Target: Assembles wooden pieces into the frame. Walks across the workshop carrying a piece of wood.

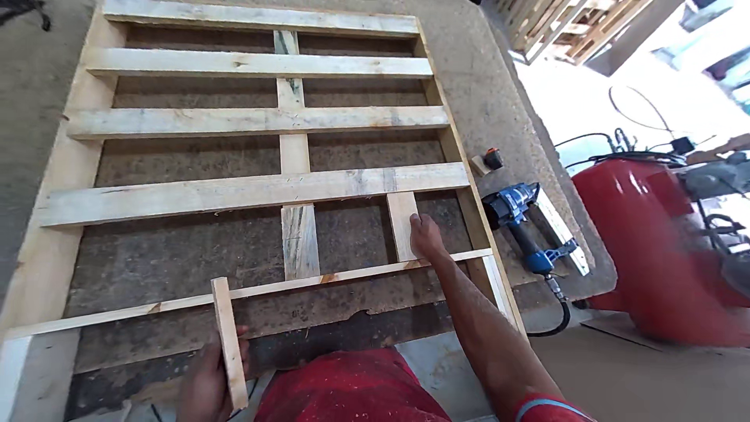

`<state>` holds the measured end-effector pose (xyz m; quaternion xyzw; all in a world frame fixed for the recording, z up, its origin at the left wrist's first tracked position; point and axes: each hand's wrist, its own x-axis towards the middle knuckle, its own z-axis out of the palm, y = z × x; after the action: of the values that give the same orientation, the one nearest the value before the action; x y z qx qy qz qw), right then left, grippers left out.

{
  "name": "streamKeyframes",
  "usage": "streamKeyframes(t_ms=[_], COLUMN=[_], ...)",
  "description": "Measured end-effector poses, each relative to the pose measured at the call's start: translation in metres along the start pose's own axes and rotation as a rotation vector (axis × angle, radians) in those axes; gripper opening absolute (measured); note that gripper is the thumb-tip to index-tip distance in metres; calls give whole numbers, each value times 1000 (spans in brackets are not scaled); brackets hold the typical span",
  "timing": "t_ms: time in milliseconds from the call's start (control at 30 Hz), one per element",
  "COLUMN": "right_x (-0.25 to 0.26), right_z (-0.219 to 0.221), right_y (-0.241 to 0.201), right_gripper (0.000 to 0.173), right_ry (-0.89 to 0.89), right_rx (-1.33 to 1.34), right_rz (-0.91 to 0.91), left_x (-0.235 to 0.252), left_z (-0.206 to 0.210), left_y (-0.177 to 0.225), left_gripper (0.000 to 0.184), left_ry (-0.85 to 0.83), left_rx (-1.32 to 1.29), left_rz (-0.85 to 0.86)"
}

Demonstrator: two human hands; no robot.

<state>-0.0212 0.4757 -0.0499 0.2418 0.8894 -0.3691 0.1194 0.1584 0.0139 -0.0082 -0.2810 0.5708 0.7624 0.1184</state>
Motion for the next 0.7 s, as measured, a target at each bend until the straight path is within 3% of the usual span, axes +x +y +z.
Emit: streamKeyframes(t_ms=[200,367,533,700], right_x=[-2,-11,-11,-10], right_z=[4,2,5,5], right_y=[-1,2,-5,-5], right_gripper=[54,56,61,60], right_ry=[6,0,35,60], right_rx=[-82,-72,-109,-131], right_rz=[-19,-123,-64,-58], left_x=[-1,12,91,166], left_z=[3,1,-43,-76], left_y=[9,55,116,139], left_gripper=[54,42,43,52], left_ry=[157,287,313,321], left_rx=[141,291,690,1028], left_rz=[43,97,125,-24])
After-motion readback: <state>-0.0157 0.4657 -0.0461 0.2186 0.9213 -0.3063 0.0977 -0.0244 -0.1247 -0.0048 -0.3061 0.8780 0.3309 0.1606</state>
